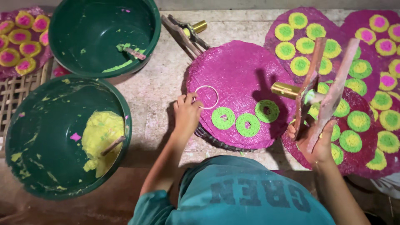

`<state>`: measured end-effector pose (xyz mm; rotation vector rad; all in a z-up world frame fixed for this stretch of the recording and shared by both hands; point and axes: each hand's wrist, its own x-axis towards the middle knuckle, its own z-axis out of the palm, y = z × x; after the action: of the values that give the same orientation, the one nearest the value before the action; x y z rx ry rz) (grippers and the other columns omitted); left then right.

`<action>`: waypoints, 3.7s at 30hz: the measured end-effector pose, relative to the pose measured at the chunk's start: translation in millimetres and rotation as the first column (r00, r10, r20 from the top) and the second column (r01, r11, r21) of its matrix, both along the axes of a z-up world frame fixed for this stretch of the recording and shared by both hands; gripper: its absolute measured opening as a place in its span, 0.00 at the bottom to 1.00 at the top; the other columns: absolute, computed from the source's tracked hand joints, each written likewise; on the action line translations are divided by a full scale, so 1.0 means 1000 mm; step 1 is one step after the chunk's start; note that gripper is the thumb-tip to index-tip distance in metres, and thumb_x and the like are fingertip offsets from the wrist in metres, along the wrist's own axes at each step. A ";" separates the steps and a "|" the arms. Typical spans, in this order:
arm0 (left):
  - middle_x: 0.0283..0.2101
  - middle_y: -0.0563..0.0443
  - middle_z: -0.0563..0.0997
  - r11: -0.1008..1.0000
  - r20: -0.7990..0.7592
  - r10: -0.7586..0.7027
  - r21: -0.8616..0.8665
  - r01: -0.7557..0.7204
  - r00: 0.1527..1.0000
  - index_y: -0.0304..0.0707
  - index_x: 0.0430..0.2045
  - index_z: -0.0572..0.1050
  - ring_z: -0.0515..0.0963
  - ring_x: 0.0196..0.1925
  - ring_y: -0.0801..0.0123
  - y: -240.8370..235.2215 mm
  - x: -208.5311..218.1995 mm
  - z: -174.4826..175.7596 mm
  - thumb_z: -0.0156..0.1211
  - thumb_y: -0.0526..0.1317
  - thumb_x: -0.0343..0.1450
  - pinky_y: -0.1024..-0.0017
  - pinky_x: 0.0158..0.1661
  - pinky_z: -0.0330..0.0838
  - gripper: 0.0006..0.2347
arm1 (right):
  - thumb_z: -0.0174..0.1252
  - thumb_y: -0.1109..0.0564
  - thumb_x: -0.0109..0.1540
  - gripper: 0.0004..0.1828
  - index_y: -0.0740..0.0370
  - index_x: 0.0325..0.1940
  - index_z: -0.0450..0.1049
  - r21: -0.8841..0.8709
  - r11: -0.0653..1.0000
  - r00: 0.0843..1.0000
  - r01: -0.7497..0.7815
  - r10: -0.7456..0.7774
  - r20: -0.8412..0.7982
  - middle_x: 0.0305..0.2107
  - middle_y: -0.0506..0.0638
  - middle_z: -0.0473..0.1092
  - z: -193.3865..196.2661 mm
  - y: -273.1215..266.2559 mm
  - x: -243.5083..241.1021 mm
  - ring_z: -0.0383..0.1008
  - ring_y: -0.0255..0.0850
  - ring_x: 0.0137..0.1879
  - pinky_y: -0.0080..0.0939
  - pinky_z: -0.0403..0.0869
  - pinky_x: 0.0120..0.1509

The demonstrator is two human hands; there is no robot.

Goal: The person uses a manual press to form green and yellow dough into circular shapes on a pink mat. They repeatedly load the press, press the dough, and arrange the finished pieces. At the end, the person places a mat of finished pieces into a steamer.

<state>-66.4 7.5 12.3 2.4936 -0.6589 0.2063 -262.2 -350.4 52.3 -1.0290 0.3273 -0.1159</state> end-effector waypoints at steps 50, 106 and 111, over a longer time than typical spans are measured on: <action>0.64 0.43 0.71 -0.363 0.158 -0.890 -0.813 -0.455 0.428 0.35 0.65 0.66 0.69 0.68 0.56 -0.042 0.073 0.034 0.45 0.67 0.74 0.56 0.72 0.58 0.35 | 0.31 0.21 0.59 0.47 0.65 0.52 0.71 -0.005 0.438 0.337 -0.899 0.684 -0.647 0.34 0.55 0.76 0.023 0.031 0.137 0.78 0.43 0.42 0.44 0.78 0.48; 0.67 0.39 0.63 0.955 -0.364 -0.297 -0.107 0.277 0.883 0.44 0.71 0.53 0.60 0.67 0.48 -0.016 0.052 -0.005 0.80 0.42 0.54 0.52 0.64 0.53 0.50 | 0.31 0.15 0.65 0.48 0.64 0.41 0.66 -0.467 0.802 0.928 -0.371 0.330 -0.171 0.25 0.50 0.66 0.012 -0.024 0.126 0.64 0.39 0.30 0.41 0.64 0.34; 0.66 0.40 0.66 0.958 -0.295 -0.286 -0.092 0.271 0.912 0.45 0.70 0.55 0.61 0.67 0.49 -0.019 0.050 -0.007 0.80 0.45 0.55 0.53 0.64 0.54 0.48 | 0.31 0.12 0.62 0.53 0.66 0.50 0.66 -0.318 0.908 0.962 -0.271 0.240 -0.133 0.26 0.50 0.64 -0.006 -0.018 0.090 0.62 0.40 0.32 0.42 0.63 0.37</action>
<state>-16.4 -11.7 5.2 2.2816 -0.8523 -0.2630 -172.3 -368.7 46.1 -1.4094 0.2568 0.1184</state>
